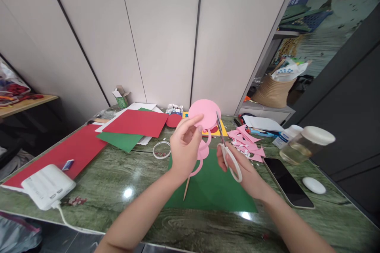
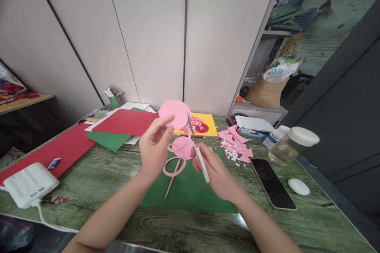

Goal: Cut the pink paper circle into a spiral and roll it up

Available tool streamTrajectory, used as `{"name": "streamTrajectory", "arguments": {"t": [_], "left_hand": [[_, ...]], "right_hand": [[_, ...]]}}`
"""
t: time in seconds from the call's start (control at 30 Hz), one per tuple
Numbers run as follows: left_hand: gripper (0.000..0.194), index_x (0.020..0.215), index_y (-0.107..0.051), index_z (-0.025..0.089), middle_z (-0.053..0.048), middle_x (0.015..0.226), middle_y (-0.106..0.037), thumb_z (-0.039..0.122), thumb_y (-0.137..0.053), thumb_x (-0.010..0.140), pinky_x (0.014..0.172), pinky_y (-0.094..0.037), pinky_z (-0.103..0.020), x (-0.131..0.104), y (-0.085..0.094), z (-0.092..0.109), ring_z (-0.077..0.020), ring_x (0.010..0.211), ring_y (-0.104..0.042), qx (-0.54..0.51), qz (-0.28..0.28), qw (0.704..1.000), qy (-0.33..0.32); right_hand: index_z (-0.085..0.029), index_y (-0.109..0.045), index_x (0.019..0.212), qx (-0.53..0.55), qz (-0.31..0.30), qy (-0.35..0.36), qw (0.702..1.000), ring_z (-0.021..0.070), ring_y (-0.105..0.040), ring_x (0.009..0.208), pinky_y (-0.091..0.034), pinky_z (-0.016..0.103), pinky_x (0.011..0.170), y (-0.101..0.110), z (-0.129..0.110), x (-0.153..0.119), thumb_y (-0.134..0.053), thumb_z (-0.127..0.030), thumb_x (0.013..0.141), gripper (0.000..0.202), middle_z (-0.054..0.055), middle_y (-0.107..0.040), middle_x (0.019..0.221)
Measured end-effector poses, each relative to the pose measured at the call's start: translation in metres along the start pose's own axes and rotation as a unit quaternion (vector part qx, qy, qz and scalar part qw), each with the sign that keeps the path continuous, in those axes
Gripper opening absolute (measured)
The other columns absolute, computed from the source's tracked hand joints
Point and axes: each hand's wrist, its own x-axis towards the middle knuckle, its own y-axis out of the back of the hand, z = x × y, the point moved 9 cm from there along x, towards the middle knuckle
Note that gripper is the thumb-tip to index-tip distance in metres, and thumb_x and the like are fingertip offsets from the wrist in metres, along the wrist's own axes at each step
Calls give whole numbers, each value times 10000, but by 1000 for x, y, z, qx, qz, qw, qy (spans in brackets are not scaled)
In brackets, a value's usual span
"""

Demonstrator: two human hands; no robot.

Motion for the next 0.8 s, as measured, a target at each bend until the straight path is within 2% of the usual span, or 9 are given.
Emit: {"name": "streamTrajectory", "arguments": {"t": [0.23, 0.37, 0.6, 0.8], "left_hand": [[264, 1050, -644, 252, -49, 1070, -600, 197, -596, 796, 802, -512, -259, -1, 0, -3, -131, 935, -578, -11, 4, 1000, 4], [272, 1049, -643, 255, -51, 1070, -591, 193, -607, 787, 766, -524, -256, -1, 1, -3, -130, 905, -581, -13, 6, 1000, -1], [277, 1037, -650, 255, -46, 1045, -582, 163, -610, 779, 759, -513, -239, 0, -1, -1, -129, 928, -575, -24, 2, 1000, 0], [270, 1023, -655, 233, -47, 995, -597, 143, -602, 775, 725, -506, -234, -1, -4, 2, -129, 894, -573, -13, -15, 1000, -6]], "right_hand": [[-216, -469, 945, -13, 1, -4, 1000, 149, -396, 639, -329, 298, 631, -1, 0, 1, -268, -415, 961, 283, -13, -460, 662], [-220, -466, 948, -16, 7, -6, 1000, 154, -392, 630, -325, 297, 613, -2, 1, 1, -286, -448, 948, 290, -12, -454, 663], [-218, -452, 848, -16, 3, 10, 1000, 155, -399, 646, -326, 292, 604, -1, 1, 2, -330, -487, 921, 305, -8, -455, 688], [-214, -420, 810, -30, 4, 30, 999, 158, -409, 668, -327, 305, 639, 1, -5, 1, -294, -511, 925, 343, -9, -449, 694]]}}
